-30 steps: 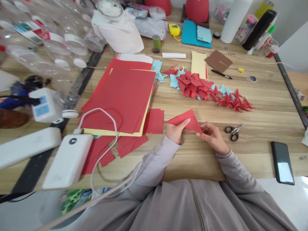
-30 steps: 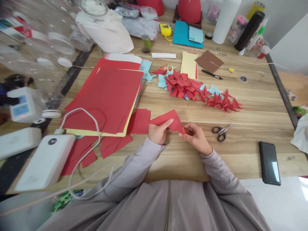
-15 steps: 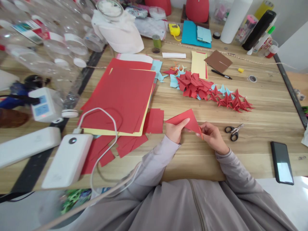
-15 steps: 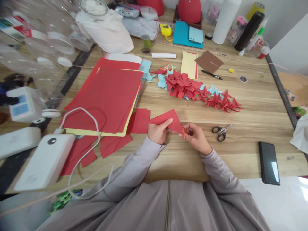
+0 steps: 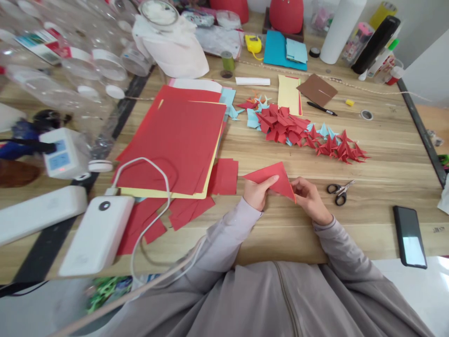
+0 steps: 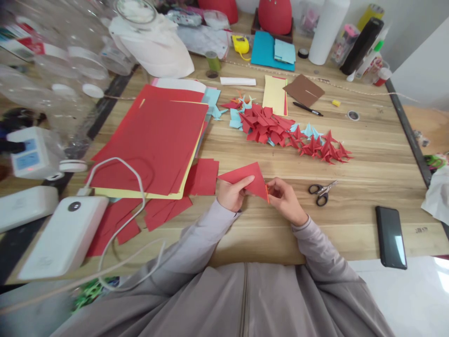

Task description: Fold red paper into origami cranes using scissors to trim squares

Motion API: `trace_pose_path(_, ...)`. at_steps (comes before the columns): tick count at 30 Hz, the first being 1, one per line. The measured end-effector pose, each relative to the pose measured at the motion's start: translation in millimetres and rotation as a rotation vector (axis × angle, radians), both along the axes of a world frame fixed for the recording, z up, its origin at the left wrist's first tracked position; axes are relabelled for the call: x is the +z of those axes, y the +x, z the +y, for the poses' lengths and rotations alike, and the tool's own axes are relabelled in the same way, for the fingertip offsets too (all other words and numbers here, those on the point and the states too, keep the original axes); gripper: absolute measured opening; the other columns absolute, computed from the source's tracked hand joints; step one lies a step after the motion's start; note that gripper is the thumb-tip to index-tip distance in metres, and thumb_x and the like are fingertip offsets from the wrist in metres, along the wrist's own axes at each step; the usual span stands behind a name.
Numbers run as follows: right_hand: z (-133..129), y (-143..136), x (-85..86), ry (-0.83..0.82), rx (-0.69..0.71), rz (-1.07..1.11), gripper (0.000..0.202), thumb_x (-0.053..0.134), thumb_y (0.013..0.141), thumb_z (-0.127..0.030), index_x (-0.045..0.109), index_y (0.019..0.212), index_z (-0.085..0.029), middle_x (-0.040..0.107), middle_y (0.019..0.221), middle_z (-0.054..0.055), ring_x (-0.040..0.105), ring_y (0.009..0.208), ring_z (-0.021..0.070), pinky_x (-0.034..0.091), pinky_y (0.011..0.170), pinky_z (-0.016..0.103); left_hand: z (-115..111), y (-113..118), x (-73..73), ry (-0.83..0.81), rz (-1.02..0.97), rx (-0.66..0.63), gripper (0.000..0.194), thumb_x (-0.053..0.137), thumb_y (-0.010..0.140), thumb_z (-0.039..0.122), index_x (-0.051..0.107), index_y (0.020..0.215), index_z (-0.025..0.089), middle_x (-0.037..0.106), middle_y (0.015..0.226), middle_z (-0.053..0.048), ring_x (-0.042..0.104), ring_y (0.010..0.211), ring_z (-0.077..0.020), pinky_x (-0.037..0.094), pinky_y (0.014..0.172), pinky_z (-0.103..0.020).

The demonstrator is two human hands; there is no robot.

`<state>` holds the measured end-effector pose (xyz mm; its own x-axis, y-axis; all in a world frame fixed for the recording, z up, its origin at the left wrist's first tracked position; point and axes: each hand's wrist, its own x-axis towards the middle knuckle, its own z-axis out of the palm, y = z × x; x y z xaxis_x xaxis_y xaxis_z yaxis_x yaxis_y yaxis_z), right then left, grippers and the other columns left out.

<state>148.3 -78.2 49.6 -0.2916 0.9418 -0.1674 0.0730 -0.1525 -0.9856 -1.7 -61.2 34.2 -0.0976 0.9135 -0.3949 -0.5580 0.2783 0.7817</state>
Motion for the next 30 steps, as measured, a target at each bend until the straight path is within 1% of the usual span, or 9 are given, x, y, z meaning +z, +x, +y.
trace_pose_path(4,0,0,-0.9,0.009,0.008,0.009,0.031,0.069,0.071,-0.045,0.054,0.079,-0.019,0.056,0.067,-0.002,0.046,0.059,0.0108,0.034,0.054,0.024,-1,1,-1.5,-0.007,-0.031,-0.025,0.037,0.082,0.046,0.029,0.066,0.074,0.011,0.071,0.07,-0.006,0.067,0.056,-0.02,0.051,0.036,-0.022)
trace_pose_path(8,0,0,-1.7,0.006,0.009,0.016,0.032,0.069,0.071,-0.046,0.053,0.079,-0.019,0.055,0.066,-0.002,0.045,0.058,0.0109,0.034,0.054,0.024,-1,1,-2.1,-0.02,-0.028,-0.032,0.037,0.082,0.047,0.03,0.065,0.075,0.012,0.07,0.069,-0.006,0.067,0.056,-0.0202,0.052,0.038,-0.024)
trace_pose_path(16,0,2,-7.4,0.028,0.019,0.019,0.031,0.068,0.072,-0.045,0.054,0.081,-0.02,0.053,0.064,-0.002,0.043,0.056,0.0105,0.032,0.053,0.024,-1,1,-1.3,-0.013,-0.058,-0.016,0.034,0.082,0.047,0.026,0.064,0.073,0.012,0.068,0.064,-0.003,0.063,0.048,-0.0166,0.048,0.034,-0.021)
trace_pose_path(23,0,2,-11.4,0.054,0.0,-0.023,0.031,0.068,0.072,-0.047,0.054,0.081,-0.02,0.053,0.063,-0.002,0.044,0.055,0.0108,0.033,0.052,0.024,-1,1,-1.3,-0.019,-0.048,-0.03,0.037,0.081,0.047,0.03,0.065,0.074,0.012,0.069,0.066,-0.005,0.064,0.05,-0.0179,0.05,0.035,-0.022)
trace_pose_path(30,1,1,-5.1,0.02,-0.026,0.035,0.035,0.069,0.071,-0.049,0.053,0.082,-0.02,0.059,0.072,0.0,0.052,0.065,0.0134,0.039,0.059,0.025,-2,2,-0.8,-0.043,-0.057,-0.029,0.034,0.081,0.047,0.027,0.066,0.073,0.012,0.069,0.067,-0.004,0.063,0.049,-0.0159,0.048,0.034,-0.021)
